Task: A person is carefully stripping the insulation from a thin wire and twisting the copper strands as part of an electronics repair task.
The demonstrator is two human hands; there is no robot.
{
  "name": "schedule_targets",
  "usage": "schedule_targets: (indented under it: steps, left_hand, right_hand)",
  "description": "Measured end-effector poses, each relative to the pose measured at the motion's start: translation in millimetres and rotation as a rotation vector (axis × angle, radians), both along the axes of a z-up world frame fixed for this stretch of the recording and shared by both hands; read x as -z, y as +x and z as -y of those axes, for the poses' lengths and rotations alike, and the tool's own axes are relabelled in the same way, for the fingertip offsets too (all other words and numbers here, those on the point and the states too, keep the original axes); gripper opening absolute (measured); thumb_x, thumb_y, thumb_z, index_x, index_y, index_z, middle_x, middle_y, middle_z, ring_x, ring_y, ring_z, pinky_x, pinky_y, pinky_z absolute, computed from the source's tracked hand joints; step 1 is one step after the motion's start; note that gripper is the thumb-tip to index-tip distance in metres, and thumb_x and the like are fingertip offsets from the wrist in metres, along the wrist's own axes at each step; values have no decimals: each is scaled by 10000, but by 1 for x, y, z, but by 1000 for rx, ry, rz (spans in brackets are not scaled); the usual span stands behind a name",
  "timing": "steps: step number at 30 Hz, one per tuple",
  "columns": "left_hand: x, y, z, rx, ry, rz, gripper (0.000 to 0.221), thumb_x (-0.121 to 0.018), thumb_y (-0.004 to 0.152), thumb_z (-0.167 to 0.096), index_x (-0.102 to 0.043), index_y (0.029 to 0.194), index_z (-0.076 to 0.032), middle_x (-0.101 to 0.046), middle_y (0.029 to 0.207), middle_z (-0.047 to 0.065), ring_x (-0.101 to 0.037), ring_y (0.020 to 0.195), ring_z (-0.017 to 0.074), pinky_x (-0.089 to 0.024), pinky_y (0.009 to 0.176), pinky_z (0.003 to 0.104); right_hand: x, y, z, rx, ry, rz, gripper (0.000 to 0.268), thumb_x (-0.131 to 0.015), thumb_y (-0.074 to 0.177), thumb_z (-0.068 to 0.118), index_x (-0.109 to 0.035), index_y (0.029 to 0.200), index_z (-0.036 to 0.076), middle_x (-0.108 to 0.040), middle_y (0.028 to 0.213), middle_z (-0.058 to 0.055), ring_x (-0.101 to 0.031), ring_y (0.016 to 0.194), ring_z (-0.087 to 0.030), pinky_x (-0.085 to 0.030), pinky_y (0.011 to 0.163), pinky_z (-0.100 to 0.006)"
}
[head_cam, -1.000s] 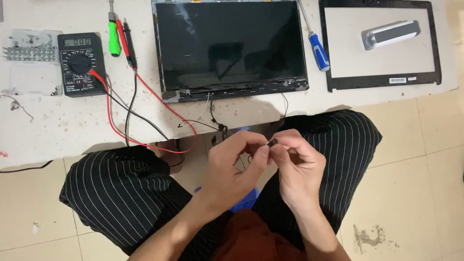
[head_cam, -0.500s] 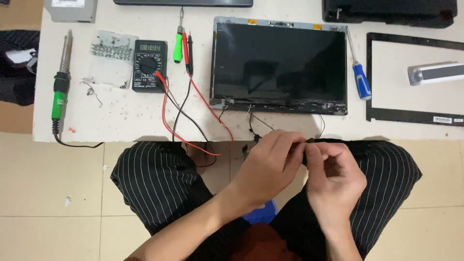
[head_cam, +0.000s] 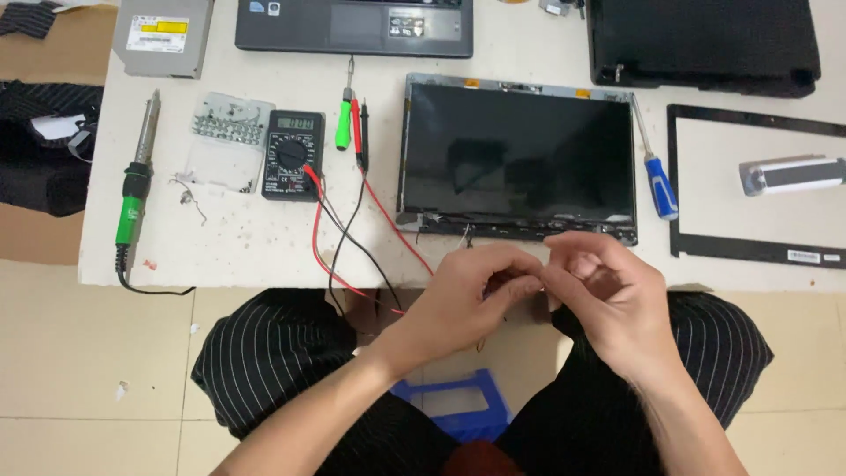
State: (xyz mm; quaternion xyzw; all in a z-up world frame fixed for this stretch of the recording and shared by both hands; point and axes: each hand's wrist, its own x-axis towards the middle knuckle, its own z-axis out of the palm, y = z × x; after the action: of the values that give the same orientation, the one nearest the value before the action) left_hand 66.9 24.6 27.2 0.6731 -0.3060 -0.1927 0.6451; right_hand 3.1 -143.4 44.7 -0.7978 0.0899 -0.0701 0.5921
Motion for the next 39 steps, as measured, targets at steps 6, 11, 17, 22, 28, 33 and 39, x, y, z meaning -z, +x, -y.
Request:
schedule_targets:
  steps: [6,11,17,22,28,33,39]
  left_hand:
    - [4,10,-21,-232,-68,-9,76,-690,920,-145,-704,966,-86,-686,753,32,-603,665,137,-497,613,260]
    - [7,22,-36,-399,-57,-65,64,-696,911,-148,-710,941,-93,-667,688,-1,-565,609,108,-463,562,241]
    - [6,28,-55,-587,-105,-216,67,-665,875,-115,-691,836,-67,-582,604,38,-499,605,90,-448,533,263]
    - [1,39,-69,-704,-144,-267,74,-639,879,-114,-686,845,-69,-598,652,52,-490,661,99,-478,576,287]
    - [-6,43,-70,-723,-141,-304,118,-620,883,-146,-688,836,-62,-662,649,80,-523,657,103,-490,574,285]
    - [-1,43,-68,-709,-135,-306,118,-623,893,-159,-686,858,-66,-671,665,87,-540,682,109,-500,591,285]
    - [1,43,-61,-666,-150,-313,106,-602,907,-126,-668,877,-49,-702,705,120,-615,699,127,-523,599,287]
  right_hand:
    - [12,38,-24,74,359,-164,136,-682,831,-78,-724,950,-26,-639,692,-138,-587,646,-181,-463,551,-275]
    - [12,92,-49,-15,464,-375,172,-636,872,23,-722,1011,-31,-614,758,-173,-620,714,-284,-485,656,-364]
    - [70,200,-98,-213,-266,120,157,-708,887,138,-751,1038,140,-730,865,-89,-708,820,-259,-536,702,-360]
    - [118,256,-122,-523,-959,535,171,-598,886,4,-678,1016,82,-559,1038,-84,-593,920,-310,-533,723,-426]
    - [119,263,-127,-718,-1315,421,320,-633,832,103,-646,1147,156,-494,1252,-89,-565,1040,-287,-530,802,-400]
    - [136,275,-123,-782,-1429,548,336,-697,831,51,-615,1141,151,-549,1171,-66,-590,994,-242,-526,806,-354]
    - [101,262,-109,-733,-1343,825,202,-621,892,-31,-608,1010,132,-602,979,-25,-631,914,-208,-547,794,-326]
